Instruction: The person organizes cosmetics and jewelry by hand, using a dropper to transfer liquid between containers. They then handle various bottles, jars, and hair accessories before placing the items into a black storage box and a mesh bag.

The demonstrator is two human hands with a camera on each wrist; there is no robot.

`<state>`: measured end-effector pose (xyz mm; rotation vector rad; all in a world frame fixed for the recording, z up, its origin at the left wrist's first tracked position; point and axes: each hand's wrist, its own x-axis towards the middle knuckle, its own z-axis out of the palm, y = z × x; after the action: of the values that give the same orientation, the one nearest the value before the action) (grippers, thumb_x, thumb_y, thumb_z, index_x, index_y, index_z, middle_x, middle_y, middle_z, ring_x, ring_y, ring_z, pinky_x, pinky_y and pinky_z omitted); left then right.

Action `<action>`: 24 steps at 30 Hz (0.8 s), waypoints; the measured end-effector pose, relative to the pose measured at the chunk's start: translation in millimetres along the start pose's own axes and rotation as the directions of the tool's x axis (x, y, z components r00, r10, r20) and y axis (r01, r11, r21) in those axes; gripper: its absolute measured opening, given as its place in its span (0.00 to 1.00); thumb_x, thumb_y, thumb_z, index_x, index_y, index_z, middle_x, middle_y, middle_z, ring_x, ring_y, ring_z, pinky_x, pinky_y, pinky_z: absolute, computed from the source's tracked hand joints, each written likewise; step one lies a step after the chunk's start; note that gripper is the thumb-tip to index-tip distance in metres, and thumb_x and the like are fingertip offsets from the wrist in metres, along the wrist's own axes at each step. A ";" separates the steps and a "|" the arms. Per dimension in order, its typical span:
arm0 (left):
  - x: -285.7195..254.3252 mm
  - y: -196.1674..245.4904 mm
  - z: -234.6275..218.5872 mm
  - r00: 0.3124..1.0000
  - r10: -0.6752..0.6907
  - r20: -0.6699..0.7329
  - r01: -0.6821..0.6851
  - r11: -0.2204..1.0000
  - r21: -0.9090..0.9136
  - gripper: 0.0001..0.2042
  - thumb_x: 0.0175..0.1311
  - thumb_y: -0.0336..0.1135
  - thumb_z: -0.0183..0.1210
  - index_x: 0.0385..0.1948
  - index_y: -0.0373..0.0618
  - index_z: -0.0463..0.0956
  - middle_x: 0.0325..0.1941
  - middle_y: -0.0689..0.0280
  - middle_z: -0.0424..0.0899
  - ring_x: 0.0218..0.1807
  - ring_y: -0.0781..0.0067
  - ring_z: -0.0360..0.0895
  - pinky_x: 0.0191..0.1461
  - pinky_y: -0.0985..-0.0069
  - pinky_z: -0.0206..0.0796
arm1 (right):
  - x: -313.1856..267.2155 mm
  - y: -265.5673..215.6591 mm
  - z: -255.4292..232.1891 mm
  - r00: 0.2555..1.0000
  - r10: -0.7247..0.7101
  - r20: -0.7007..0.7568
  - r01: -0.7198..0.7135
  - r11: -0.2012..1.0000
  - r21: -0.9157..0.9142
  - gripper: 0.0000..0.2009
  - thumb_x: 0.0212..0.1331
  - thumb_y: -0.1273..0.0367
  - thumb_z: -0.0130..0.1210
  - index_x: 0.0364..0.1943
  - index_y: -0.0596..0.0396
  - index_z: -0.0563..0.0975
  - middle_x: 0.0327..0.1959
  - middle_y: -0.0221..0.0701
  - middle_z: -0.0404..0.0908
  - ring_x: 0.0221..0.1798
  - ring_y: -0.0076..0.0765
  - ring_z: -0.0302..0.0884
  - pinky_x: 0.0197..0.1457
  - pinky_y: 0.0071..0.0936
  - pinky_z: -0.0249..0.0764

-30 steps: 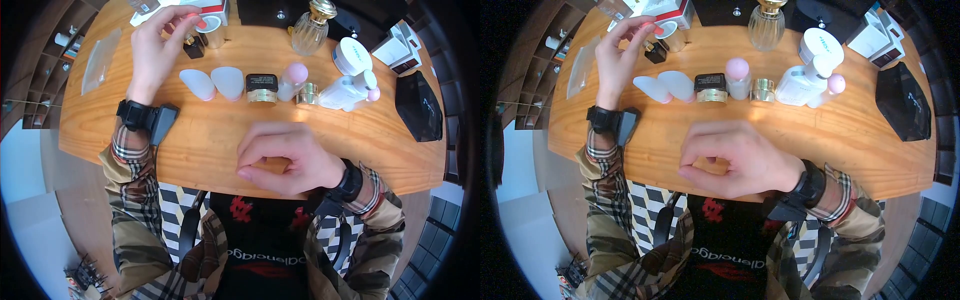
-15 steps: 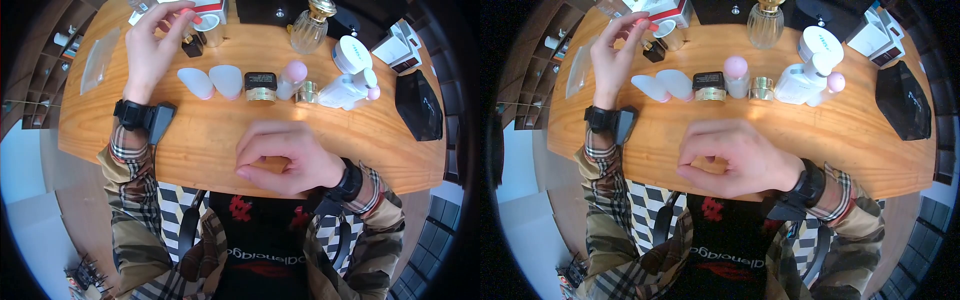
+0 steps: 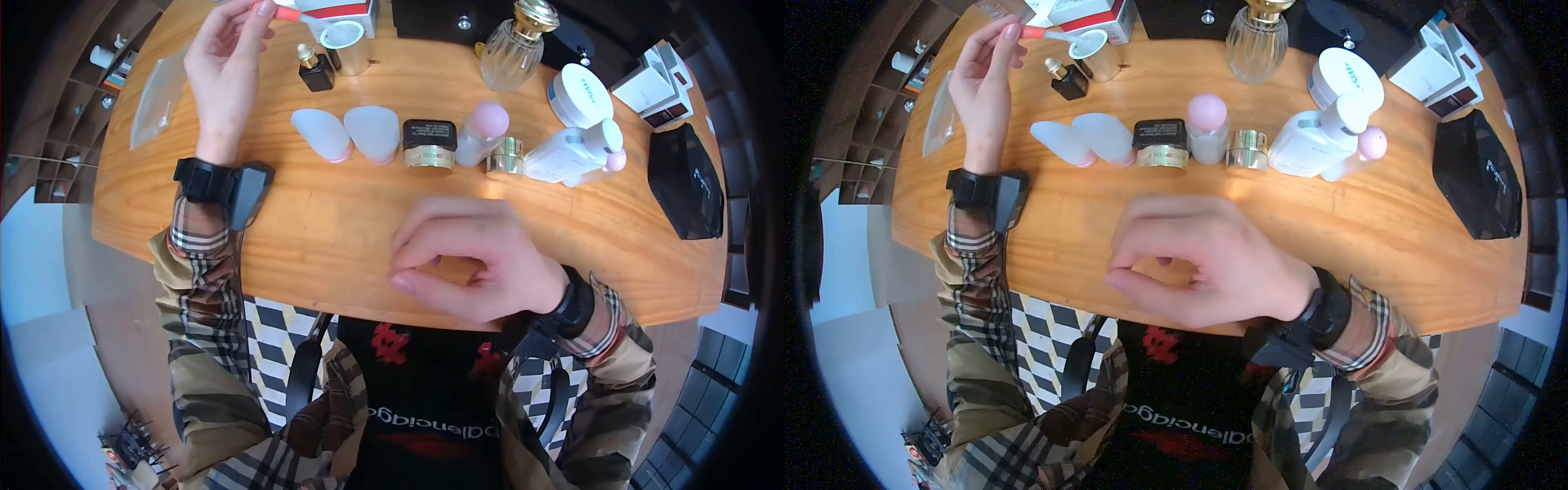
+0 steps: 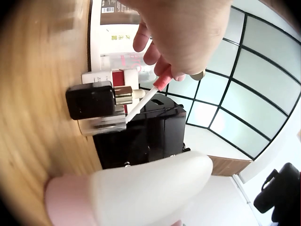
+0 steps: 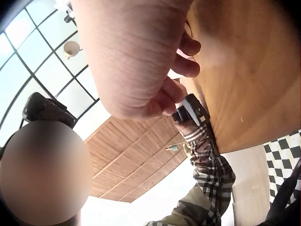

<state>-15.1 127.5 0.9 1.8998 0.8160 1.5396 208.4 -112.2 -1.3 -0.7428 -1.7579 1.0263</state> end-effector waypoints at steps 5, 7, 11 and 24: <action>-13.5 -1.3 -1.1 0.999 0.013 -0.040 -0.014 1.000 -0.010 0.13 0.75 0.33 0.61 0.54 0.34 0.81 0.40 0.66 0.86 0.39 0.82 0.78 0.45 0.82 0.70 | -14.0 4.7 -13.1 0.999 -0.044 0.030 0.044 0.999 -0.026 0.05 0.54 0.77 0.68 0.32 0.57 0.82 0.33 0.33 0.83 0.33 0.42 0.83 0.34 0.31 0.78; -14.7 -0.5 1.5 0.998 0.017 -0.056 -0.018 1.000 -0.011 0.14 0.75 0.33 0.60 0.55 0.33 0.80 0.40 0.66 0.86 0.39 0.81 0.79 0.47 0.82 0.70 | -18.2 3.5 -24.6 0.998 -0.042 0.055 0.043 0.999 -0.018 0.05 0.53 0.77 0.69 0.32 0.56 0.82 0.34 0.33 0.83 0.33 0.41 0.83 0.34 0.31 0.78; -22.3 10.1 16.7 0.987 -0.151 -0.062 0.130 0.957 -0.258 0.14 0.77 0.31 0.58 0.56 0.33 0.78 0.44 0.62 0.86 0.43 0.77 0.79 0.52 0.79 0.70 | -27.9 12.8 -46.4 0.990 -0.098 0.100 0.106 0.991 -0.086 0.04 0.51 0.73 0.71 0.31 0.54 0.87 0.34 0.30 0.87 0.29 0.32 0.82 0.30 0.27 0.75; -56.7 28.2 11.8 0.954 -0.261 0.150 0.294 0.913 -0.282 0.17 0.78 0.35 0.56 0.63 0.37 0.72 0.55 0.52 0.84 0.48 0.72 0.80 0.54 0.77 0.71 | -25.3 24.0 -55.6 0.995 -0.091 0.040 0.088 0.994 0.069 0.06 0.56 0.71 0.70 0.32 0.59 0.86 0.36 0.39 0.86 0.26 0.36 0.77 0.25 0.30 0.69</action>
<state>-9.2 65.8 -16.8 1.5553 0.7201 1.2907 270.4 -104.4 -21.3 -0.5983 -1.7687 1.0420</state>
